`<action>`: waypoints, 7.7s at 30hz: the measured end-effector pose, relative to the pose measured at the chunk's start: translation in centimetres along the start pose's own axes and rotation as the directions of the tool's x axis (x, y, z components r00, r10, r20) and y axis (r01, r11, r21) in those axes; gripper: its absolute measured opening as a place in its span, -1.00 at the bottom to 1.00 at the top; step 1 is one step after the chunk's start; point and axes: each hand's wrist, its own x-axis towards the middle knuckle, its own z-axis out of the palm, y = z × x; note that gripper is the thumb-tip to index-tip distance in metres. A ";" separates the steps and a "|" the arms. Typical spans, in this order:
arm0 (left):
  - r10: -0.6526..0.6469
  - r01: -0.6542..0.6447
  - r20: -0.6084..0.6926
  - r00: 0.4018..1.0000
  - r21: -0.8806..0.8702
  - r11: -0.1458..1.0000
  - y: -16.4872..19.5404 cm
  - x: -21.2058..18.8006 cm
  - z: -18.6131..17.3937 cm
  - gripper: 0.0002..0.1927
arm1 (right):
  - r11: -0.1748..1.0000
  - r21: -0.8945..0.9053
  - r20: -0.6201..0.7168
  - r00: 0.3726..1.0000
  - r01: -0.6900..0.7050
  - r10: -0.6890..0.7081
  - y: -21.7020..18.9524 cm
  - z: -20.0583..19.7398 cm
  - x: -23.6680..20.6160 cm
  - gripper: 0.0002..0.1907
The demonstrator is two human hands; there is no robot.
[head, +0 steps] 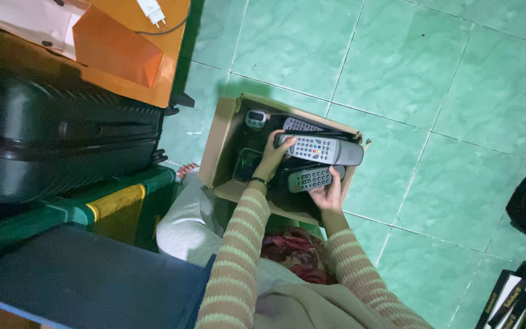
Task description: The person removes remote controls and small electronic devices from a plastic drawer and places them into a cardboard box on the floor, then rearranges the items between the drawer and the box, handling each device one at a time.
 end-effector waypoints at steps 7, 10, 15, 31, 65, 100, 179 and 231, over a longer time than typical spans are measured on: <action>0.094 -0.116 -0.089 0.992 -0.291 0.950 -1.8 -2.8 -2.5 -0.34 | 0.995 -0.097 0.022 1.000 0.021 -0.019 -0.5 0.2 -1.1 -0.58; 0.191 -0.257 -0.209 0.959 -0.363 0.896 -2.5 -5.0 -2.9 -0.37 | 0.987 -0.158 0.051 0.998 0.037 -0.029 -1.4 0.8 -1.9 -0.55; 0.150 -0.311 -0.392 0.908 -0.387 0.868 -3.2 -8.8 -2.7 -0.42 | 0.956 -0.291 0.146 0.989 0.047 -0.004 -2.5 2.2 -3.0 -0.49; 0.449 -0.861 -0.758 0.473 -0.289 0.419 0.7 -26.1 -1.0 -0.55 | 0.809 -0.570 0.437 0.887 0.145 0.150 -1.3 12.5 -11.0 -0.69; 0.168 -0.834 -0.891 0.422 -0.308 0.458 -8.2 -42.1 -35.4 -0.55 | -0.073 -0.980 -0.189 0.750 -0.185 0.634 42.8 18.2 -18.2 -0.29; 0.470 0.392 -0.618 0.630 0.776 0.495 -8.1 -43.2 -34.6 -0.02 | 0.188 -0.977 0.042 0.784 -0.097 0.620 42.2 20.9 -17.2 -0.55; -0.304 -0.186 0.375 0.876 0.844 0.504 8.7 -7.7 -6.5 -0.04 | 0.980 0.052 -0.486 0.852 -0.192 0.193 1.7 -0.4 5.2 -0.53; 0.078 0.158 -0.180 0.981 0.961 0.227 -2.3 6.6 -1.3 0.32 | 0.996 0.046 -0.135 0.989 0.071 -0.064 3.0 -1.1 9.6 -0.32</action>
